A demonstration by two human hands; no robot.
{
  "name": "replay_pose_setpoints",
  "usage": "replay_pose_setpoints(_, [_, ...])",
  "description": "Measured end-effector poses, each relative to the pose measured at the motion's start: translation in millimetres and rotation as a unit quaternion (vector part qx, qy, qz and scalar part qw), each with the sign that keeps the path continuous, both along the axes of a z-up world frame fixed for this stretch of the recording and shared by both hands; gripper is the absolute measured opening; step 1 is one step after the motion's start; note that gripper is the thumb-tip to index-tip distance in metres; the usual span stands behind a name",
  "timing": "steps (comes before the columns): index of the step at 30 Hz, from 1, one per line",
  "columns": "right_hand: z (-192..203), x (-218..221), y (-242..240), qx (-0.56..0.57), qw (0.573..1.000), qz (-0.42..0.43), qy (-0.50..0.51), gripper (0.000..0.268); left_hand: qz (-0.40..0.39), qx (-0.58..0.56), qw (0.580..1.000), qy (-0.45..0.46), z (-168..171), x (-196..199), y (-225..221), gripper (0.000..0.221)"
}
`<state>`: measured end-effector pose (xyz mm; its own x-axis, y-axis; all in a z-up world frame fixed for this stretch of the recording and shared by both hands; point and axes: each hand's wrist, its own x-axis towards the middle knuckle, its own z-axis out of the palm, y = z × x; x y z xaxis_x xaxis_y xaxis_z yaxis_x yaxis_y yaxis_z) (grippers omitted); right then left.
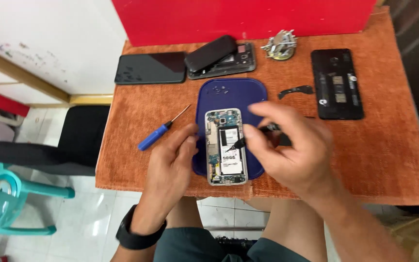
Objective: Disassembling a mobile phone by removing screws and internal components using specialized tools on a repair bench.
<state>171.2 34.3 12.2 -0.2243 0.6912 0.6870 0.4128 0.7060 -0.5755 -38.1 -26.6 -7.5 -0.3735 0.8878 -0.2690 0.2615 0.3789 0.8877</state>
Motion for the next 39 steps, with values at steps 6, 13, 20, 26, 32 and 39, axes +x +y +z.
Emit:
replay_pose_setpoints(6, [17, -42, 37, 0.152, 0.967, 0.187, -0.085, 0.013, -0.115, 0.222, 0.965, 0.081, -12, -29, -15, 0.027])
replay_pose_setpoints(13, [10, -75, 57, 0.165, 0.937, 0.288, -0.11, 0.015, -0.215, 0.299, 0.925, 0.095, -20, -46, 2, 0.023])
replay_pose_setpoints(20, [4, -66, 49, 0.12, 0.939, 0.301, -0.111, 0.016, -0.265, 0.333, 0.894, 0.144, -40, -43, -18, 0.048])
replay_pose_setpoints(26, [2, -68, 45, 0.132, 0.939, 0.302, -0.103, 0.016, -0.266, 0.307, 0.87, 0.279, -53, -37, -27, 0.077])
replay_pose_setpoints(32, [2, -68, 45, 0.142, 0.934, 0.307, -0.112, 0.018, -0.275, 0.307, 0.864, 0.289, -55, -38, -27, 0.068])
replay_pose_setpoints(39, [2, -67, 43, 0.14, 0.936, 0.299, -0.126, 0.019, -0.285, 0.301, 0.861, 0.293, -50, -37, -24, 0.064])
